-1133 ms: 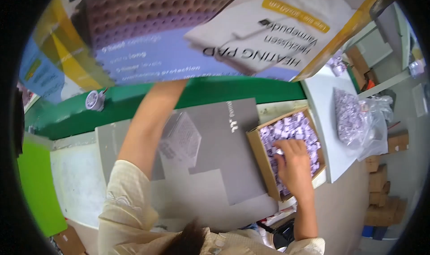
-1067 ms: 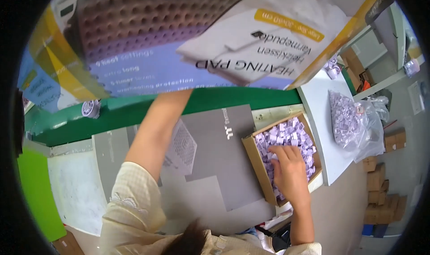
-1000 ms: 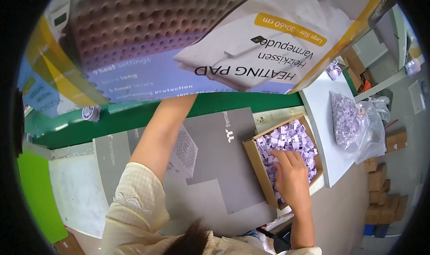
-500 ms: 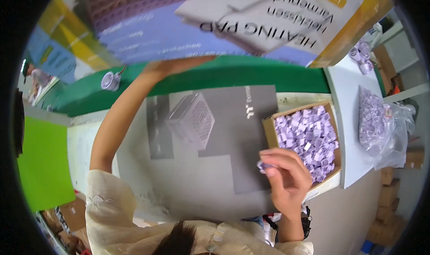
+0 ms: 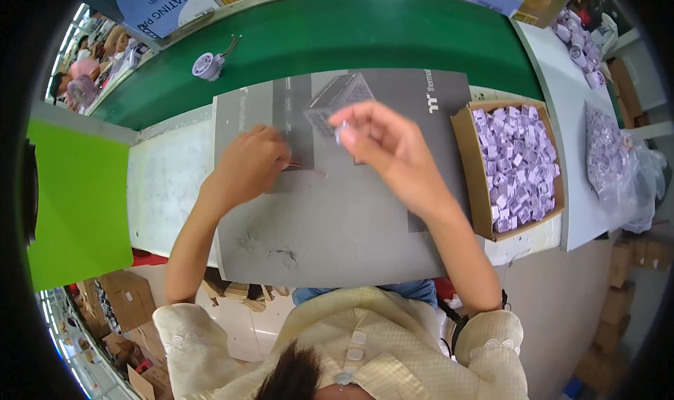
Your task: The person assembles small plastic components by hand, taking them from a cardboard box and attaching them to a white base.
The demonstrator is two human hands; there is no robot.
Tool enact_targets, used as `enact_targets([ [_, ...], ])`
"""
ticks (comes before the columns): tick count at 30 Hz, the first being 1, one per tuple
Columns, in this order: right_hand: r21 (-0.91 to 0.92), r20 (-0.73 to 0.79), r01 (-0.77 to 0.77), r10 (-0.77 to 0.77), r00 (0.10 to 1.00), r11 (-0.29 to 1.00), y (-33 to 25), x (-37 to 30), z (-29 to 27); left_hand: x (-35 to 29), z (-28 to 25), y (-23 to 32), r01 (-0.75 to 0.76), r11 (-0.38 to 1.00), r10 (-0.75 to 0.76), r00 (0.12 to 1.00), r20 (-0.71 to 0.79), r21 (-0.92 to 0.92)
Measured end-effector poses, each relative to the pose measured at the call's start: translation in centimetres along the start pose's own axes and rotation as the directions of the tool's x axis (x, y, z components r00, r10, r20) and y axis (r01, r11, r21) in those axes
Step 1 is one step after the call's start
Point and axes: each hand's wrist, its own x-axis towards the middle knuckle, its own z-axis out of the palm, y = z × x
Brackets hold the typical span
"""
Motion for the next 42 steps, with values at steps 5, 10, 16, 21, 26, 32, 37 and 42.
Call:
enact_targets([
  [5, 0.168, -0.021, 0.017, -0.014, 1.0, 0.986, 1.4, 3.8, -1.5, 2.8, -0.8, 0.1, 0.23, 0.864, -0.035, 0.915, 0.403, -0.447],
  [10, 0.432, 0.03, -0.008, -0.005, 1.0, 0.902, 3.7, 4.9, -2.5, 2.2, -1.6, 0.3, 0.308, 0.808, 0.04, 0.823, 0.567, -0.503],
  [16, 0.447, 0.069, 0.003, -0.038, 0.997, 0.895, 5.1, 4.6, -3.2, 3.6, -1.4, -1.5, 0.221, 0.751, 0.264, 0.763, 0.59, -0.622],
  [21, 0.374, 0.022, 0.067, -0.08, 0.997, 0.925, 4.8, 4.2, -2.3, 5.5, -1.6, -1.8, 0.162, 0.735, 0.249, 0.839, 0.484, -0.659],
  [26, 0.256, -0.012, 0.132, -0.133, 0.991, 0.958, 5.6, 4.3, -2.0, 5.8, -1.3, -1.4, 0.386, 0.445, 0.149, 0.858, 0.491, -0.808],
  [32, 0.171, -0.108, 0.199, -0.183, 0.977, 0.965, 6.1, 4.4, -2.2, 6.6, -0.3, 0.1, 0.402, 0.196, -0.041, 0.915, 0.402, -0.895],
  [37, 0.068, -0.173, 0.24, -0.226, 0.959, 0.968, 5.8, 4.3, -2.3, 6.6, 0.2, 0.4, 0.319, 0.151, -0.189, 0.938, 0.289, -0.936],
  [42, 0.09, -0.2, 0.273, -0.251, 0.947, 0.958, 5.8, 4.3, -2.0, 6.6, 0.5, 0.8, 0.326, 0.177, -0.259, 0.926, 0.275, -0.929],
])
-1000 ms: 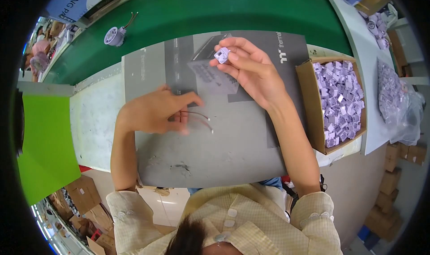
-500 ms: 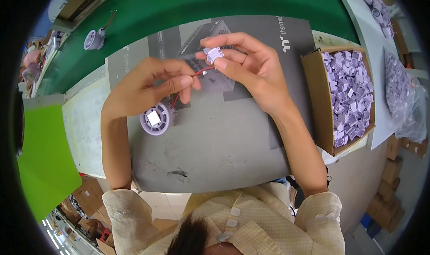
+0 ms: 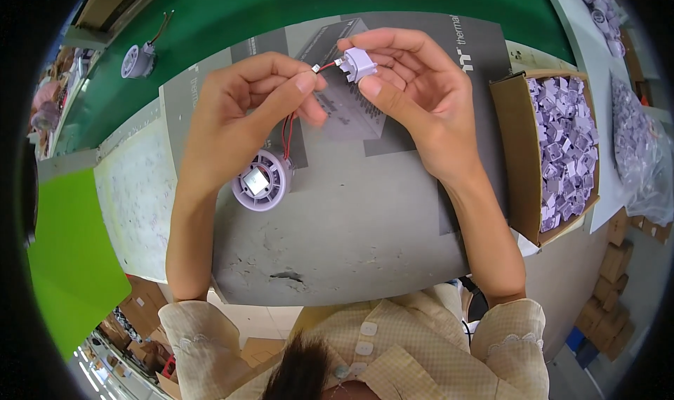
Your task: The person assembles small plastic components by hand, taking them from a cardboard box and attaching them to a white base.
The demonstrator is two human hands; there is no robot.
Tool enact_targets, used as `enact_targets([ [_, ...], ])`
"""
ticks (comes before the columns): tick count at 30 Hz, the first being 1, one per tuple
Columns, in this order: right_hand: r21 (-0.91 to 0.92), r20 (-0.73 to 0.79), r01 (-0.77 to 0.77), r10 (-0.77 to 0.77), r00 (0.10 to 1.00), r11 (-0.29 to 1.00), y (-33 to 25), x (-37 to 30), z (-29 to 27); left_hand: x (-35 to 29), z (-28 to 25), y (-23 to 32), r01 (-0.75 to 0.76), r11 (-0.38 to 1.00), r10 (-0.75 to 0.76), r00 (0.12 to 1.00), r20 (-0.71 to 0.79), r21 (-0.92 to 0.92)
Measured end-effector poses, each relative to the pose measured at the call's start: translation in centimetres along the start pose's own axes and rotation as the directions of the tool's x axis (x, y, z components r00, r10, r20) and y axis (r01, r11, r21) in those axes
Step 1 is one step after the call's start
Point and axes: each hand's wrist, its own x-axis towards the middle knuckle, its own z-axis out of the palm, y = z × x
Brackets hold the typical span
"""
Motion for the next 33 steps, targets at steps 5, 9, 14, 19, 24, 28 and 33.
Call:
enact_targets([
  [5, -0.048, 0.026, 0.076, -0.075, 0.997, 0.996, 0.2, 0.0, 0.2, -0.3, -0.1, 0.4, -0.014, 1.0, 0.015, 1.0, -0.016, 0.027],
  [9, -0.134, 0.055, 0.132, -0.126, 0.991, 0.982, 0.3, -0.1, 0.3, -0.2, -0.3, 0.0, 0.006, 0.997, -0.003, 0.999, 0.038, -0.078],
  [14, -0.246, 0.099, 0.216, -0.197, 0.975, 0.945, 0.4, -0.4, 0.7, 0.1, -0.3, -0.3, 0.025, 0.992, -0.015, 0.997, 0.079, -0.123],
  [19, -0.3, 0.122, 0.259, -0.232, 0.965, 0.918, 0.2, -0.5, 0.9, -0.1, -0.3, -0.1, 0.061, 0.984, -0.034, 0.987, 0.154, -0.17],
  [24, -0.412, 0.238, 0.307, -0.224, 0.945, 0.858, -0.1, -0.2, 0.4, -0.1, -0.5, -0.1, 0.157, 0.981, -0.136, 0.976, 0.169, -0.114],
  [28, -0.451, 0.211, 0.232, -0.15, 0.966, 0.862, -0.4, -0.4, 0.9, -0.9, -0.1, 0.7, 0.193, 0.967, -0.199, 0.98, 0.021, 0.166],
  [33, -0.555, 0.271, 0.204, -0.057, 0.961, 0.807, -0.7, -0.2, 0.2, -1.9, 0.0, 0.5, 0.198, 0.876, -0.255, 0.964, 0.074, 0.439],
])
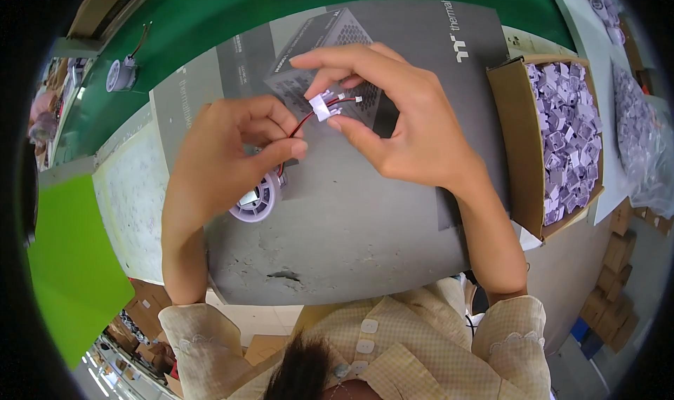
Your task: The person assembles small plastic components by hand, taking them from a cardboard box and attaching them to a white base.
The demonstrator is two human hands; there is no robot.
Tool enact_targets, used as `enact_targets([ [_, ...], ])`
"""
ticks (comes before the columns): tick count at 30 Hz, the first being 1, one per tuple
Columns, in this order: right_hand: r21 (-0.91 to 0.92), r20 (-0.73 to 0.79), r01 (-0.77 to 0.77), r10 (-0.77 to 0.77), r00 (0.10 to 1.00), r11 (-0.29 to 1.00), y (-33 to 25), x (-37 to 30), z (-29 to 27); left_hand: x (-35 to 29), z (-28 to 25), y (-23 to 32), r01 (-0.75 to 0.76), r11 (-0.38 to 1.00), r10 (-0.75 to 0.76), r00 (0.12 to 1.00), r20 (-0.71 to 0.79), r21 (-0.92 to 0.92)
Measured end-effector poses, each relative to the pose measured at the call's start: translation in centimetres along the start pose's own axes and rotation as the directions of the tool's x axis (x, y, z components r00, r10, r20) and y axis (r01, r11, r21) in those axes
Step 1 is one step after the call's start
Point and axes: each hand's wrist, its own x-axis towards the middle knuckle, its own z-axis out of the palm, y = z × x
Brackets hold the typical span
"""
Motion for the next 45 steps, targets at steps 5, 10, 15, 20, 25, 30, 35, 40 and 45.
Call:
enact_targets([
  [5, -0.191, 0.046, 0.071, -0.063, 0.997, 0.979, 0.0, 0.0, 0.0, -1.6, 1.5, 1.4, 0.066, 0.898, 0.049, 0.968, -0.248, 0.436],
  [10, -0.256, 0.087, 0.136, -0.117, 0.989, 0.957, 0.7, -0.2, 0.6, -4.3, 3.0, 2.1, 0.032, 0.582, 0.246, 0.946, -0.213, 0.812],
  [15, -0.252, 0.107, 0.15, -0.127, 0.986, 0.956, 0.6, -0.5, 1.5, -3.6, 4.2, 1.1, 0.075, 0.532, 0.244, 0.94, -0.238, 0.843],
  [20, -0.25, 0.115, 0.171, -0.146, 0.983, 0.953, 0.5, -0.6, 2.1, -3.1, 3.8, 1.3, 0.069, 0.585, 0.199, 0.954, -0.226, 0.808],
  [25, -0.295, 0.095, 0.163, -0.141, 0.985, 0.941, 0.5, -0.9, 2.1, -4.4, 1.5, 2.8, 0.037, 0.694, 0.178, 0.959, -0.222, 0.719],
  [30, -0.321, 0.13, 0.224, -0.192, 0.973, 0.92, 0.3, -0.8, 2.4, -4.8, 0.1, 2.7, 0.104, 0.672, -0.088, 0.994, -0.06, 0.733],
  [35, -0.302, 0.123, 0.254, -0.227, 0.966, 0.919, -0.4, -0.7, 2.7, -3.8, -1.1, 1.5, -0.017, 0.786, 0.031, 0.999, -0.011, 0.618],
  [40, -0.116, 0.045, 0.175, -0.171, 0.984, 0.978, -0.3, -1.0, 2.9, -2.7, -2.2, 0.8, -0.126, 0.878, 0.119, 0.992, 0.045, 0.461],
  [45, -0.08, 0.003, 0.079, -0.079, 0.997, 0.994, -0.8, -0.9, 2.0, -2.4, -2.4, 0.6, -0.154, 0.919, 0.162, 0.987, 0.01, 0.362],
])
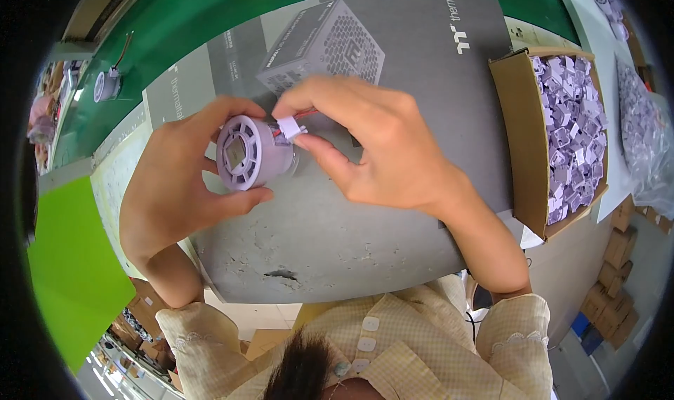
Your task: The person assembles small plastic components by hand, taking them from a cardboard box and attaching them to a white base.
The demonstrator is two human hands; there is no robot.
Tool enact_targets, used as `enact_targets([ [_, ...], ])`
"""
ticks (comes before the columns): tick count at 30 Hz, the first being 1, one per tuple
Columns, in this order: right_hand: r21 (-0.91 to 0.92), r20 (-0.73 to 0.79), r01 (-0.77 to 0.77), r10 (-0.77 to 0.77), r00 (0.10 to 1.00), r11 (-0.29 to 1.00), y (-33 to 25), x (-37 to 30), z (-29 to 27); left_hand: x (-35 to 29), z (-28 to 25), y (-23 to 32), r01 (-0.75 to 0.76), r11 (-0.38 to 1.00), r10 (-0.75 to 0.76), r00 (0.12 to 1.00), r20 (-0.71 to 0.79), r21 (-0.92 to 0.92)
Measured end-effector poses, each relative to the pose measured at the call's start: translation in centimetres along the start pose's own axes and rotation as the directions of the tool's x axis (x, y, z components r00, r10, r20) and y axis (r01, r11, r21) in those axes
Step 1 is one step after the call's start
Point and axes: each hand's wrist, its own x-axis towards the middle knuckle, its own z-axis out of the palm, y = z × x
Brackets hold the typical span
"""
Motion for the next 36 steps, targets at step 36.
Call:
enact_targets([
  [36, -0.024, -0.242, 0.22, -0.219, 0.945, 0.975, -0.9, 0.6, -3.2, 2.1, 0.6, 0.7, -0.284, 0.946, 0.235, 0.933, -0.274, -0.155],
])
